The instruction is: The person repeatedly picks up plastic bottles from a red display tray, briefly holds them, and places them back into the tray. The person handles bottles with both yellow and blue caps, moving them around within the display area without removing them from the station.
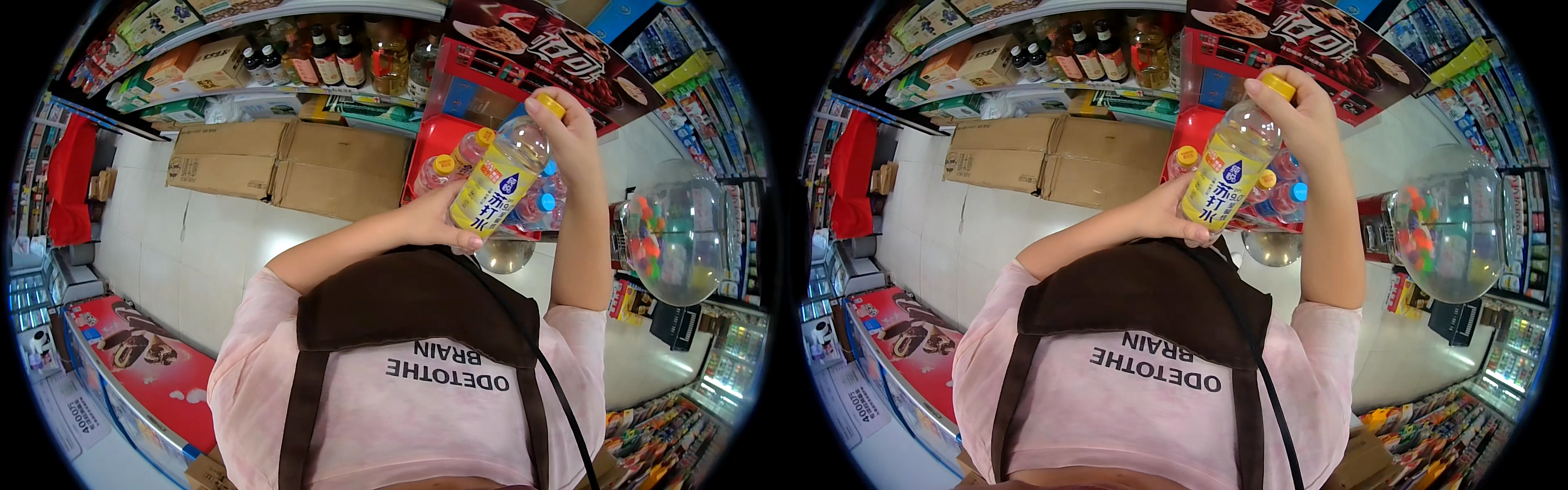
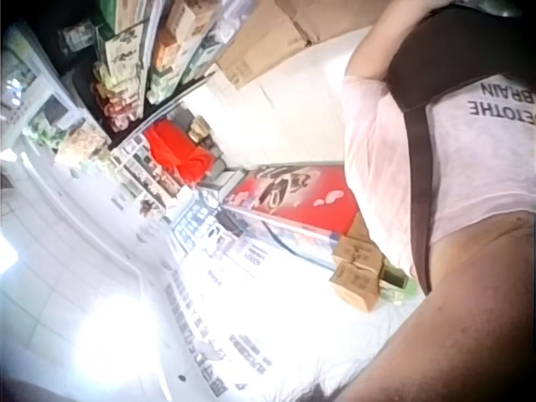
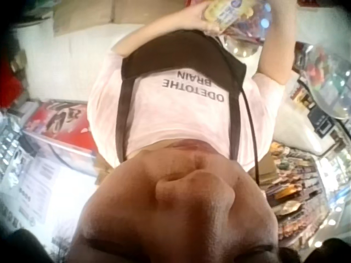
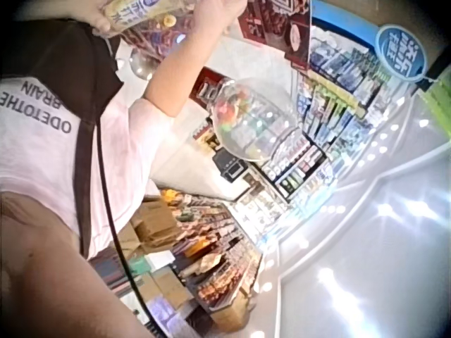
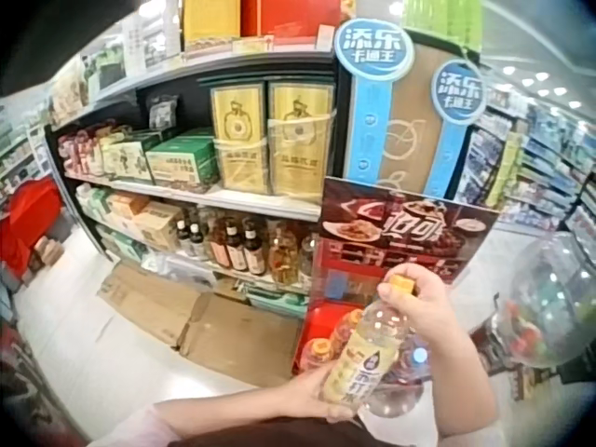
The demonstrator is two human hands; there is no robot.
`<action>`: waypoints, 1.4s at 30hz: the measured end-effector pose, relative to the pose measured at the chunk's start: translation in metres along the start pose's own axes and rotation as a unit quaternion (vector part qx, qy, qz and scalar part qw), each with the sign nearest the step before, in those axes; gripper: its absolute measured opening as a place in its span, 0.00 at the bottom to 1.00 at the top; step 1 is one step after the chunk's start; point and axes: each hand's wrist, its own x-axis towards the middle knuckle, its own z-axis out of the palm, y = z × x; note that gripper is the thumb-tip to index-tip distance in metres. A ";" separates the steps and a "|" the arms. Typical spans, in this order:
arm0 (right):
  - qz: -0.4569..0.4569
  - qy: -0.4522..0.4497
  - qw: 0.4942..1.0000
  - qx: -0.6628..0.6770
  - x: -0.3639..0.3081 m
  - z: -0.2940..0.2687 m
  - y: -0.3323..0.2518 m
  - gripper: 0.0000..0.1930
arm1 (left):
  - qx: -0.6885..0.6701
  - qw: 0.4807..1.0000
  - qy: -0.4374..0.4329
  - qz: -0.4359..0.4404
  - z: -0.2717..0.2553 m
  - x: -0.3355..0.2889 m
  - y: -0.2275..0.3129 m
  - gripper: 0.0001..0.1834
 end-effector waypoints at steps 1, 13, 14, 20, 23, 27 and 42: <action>0.014 -0.014 1.000 -0.003 0.002 -0.001 0.004 0.14 | -0.010 1.000 0.007 -0.016 0.004 -0.002 0.008 0.41; -0.004 -0.042 0.999 -0.035 0.003 0.005 0.002 0.16 | 0.158 0.984 0.069 0.054 -0.001 -0.002 -0.012 0.47; -0.001 -0.044 0.998 -0.045 0.002 0.006 0.000 0.15 | 0.165 0.983 0.071 0.027 -0.001 -0.002 -0.010 0.49; -0.015 -0.059 0.997 -0.048 -0.007 0.005 -0.002 0.13 | 0.256 0.963 0.079 -0.004 -0.005 -0.001 -0.008 0.51; -0.026 -0.054 0.997 -0.043 -0.015 0.009 -0.008 0.12 | 0.260 0.963 0.073 0.012 -0.005 0.001 -0.005 0.48; -0.062 -0.041 0.988 -0.134 -0.025 0.011 -0.011 0.13 | 0.225 0.970 0.071 0.060 -0.006 0.003 -0.002 0.43; -0.107 -0.085 0.942 -0.306 -0.028 0.007 0.018 0.16 | 0.053 0.985 0.087 0.136 -0.010 0.011 -0.008 0.37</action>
